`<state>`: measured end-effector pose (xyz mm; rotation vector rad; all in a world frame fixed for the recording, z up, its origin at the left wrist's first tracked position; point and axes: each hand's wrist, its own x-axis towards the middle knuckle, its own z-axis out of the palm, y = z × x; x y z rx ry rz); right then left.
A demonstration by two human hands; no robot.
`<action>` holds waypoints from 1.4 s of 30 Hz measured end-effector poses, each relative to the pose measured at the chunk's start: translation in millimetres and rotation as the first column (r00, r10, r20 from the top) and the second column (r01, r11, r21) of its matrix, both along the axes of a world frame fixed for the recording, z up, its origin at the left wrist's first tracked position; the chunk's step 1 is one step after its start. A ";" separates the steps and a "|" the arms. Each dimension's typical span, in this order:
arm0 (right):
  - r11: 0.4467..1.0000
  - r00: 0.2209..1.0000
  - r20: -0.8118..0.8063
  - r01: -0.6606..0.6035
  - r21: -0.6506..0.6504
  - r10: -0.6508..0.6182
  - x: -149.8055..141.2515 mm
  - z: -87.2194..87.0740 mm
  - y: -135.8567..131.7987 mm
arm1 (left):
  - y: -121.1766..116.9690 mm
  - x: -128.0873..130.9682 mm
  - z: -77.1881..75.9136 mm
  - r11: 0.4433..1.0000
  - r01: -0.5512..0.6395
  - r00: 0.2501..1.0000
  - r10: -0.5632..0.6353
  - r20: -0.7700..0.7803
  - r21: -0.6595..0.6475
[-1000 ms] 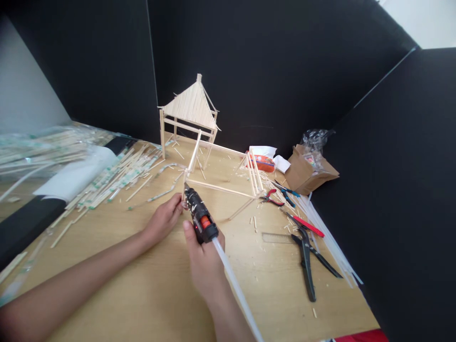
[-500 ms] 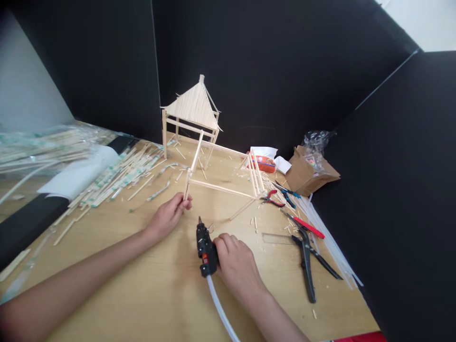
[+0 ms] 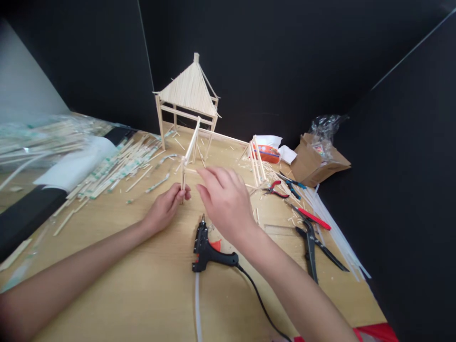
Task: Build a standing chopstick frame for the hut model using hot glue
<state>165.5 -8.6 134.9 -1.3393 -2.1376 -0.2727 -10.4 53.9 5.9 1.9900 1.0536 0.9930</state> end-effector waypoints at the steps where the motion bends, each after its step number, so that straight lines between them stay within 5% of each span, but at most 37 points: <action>1: 0.999 1.000 0.000 0.027 0.022 -0.027 -5.3 -3.5 7.3 | 0.1 -0.3 -0.3 1.000 0.004 1.000 -0.004 0.001 0.003; 7: 0.995 0.994 -0.058 0.087 -0.041 -0.089 -16.1 -22.6 25.1 | 0.4 -0.6 0.1 1.000 0.010 1.000 -0.010 0.003 0.011; 42: 1.000 0.999 -0.040 -0.015 0.003 0.015 -7.2 -24.2 30.9 | 0.3 -0.5 1.4 1.000 -0.009 1.000 0.009 0.004 0.030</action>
